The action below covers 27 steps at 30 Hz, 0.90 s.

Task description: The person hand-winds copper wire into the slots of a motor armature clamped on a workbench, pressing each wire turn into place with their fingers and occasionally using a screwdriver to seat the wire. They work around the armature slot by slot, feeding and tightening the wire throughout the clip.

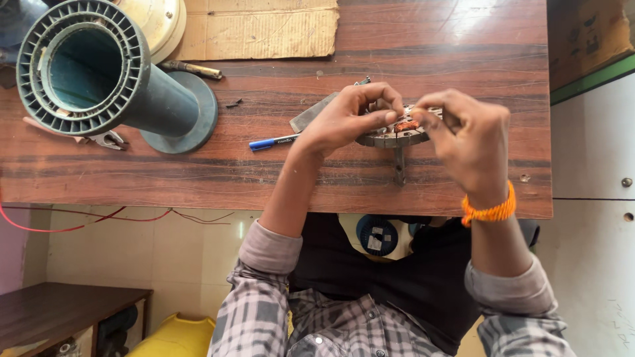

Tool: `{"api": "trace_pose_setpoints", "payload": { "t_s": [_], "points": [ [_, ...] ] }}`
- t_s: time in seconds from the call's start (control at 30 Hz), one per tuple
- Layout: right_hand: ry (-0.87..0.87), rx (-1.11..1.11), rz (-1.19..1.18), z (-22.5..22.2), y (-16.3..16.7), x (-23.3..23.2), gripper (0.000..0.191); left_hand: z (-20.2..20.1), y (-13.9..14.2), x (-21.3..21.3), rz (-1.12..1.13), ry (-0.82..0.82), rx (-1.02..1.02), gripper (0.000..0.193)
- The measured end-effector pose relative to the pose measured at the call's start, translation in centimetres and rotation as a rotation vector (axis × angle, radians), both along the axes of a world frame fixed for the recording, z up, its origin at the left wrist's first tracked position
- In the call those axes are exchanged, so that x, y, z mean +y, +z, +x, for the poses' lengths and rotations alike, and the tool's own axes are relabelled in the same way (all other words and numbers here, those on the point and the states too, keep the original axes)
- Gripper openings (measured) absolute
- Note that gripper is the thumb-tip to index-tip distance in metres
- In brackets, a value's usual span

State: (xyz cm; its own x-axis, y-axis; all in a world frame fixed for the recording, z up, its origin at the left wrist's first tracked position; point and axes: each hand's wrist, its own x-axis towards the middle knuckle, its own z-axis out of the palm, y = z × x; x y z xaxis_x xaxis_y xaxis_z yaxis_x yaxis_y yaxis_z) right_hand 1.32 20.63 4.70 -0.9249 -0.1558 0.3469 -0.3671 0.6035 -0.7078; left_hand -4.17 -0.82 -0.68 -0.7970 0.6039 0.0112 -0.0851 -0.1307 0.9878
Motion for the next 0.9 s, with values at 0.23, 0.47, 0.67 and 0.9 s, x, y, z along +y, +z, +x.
{"api": "trace_pose_setpoints", "payload": {
  "t_s": [0.23, 0.47, 0.67, 0.9],
  "points": [
    [-0.080, 0.006, -0.121, 4.1, 0.4, -2.4, 0.010, -0.2, 0.6, -0.9, -0.106, -0.065, 0.071, 0.020],
    [-0.136, -0.007, -0.206, 7.0, -1.8, -3.3, 0.008, 0.1, 0.9, -1.0, -0.167, -0.060, 0.177, 0.021],
    [-0.214, 0.016, -0.213, 8.0, -5.4, -2.9, 0.009, -0.3, 0.2, -0.9, -0.166, -0.057, 0.500, 0.019],
    [-0.241, -0.042, -0.278, 7.3, -7.3, -1.4, 0.008, 1.3, 0.8, 0.1, -0.198, 0.189, 0.564, 0.031]
  ]
}}
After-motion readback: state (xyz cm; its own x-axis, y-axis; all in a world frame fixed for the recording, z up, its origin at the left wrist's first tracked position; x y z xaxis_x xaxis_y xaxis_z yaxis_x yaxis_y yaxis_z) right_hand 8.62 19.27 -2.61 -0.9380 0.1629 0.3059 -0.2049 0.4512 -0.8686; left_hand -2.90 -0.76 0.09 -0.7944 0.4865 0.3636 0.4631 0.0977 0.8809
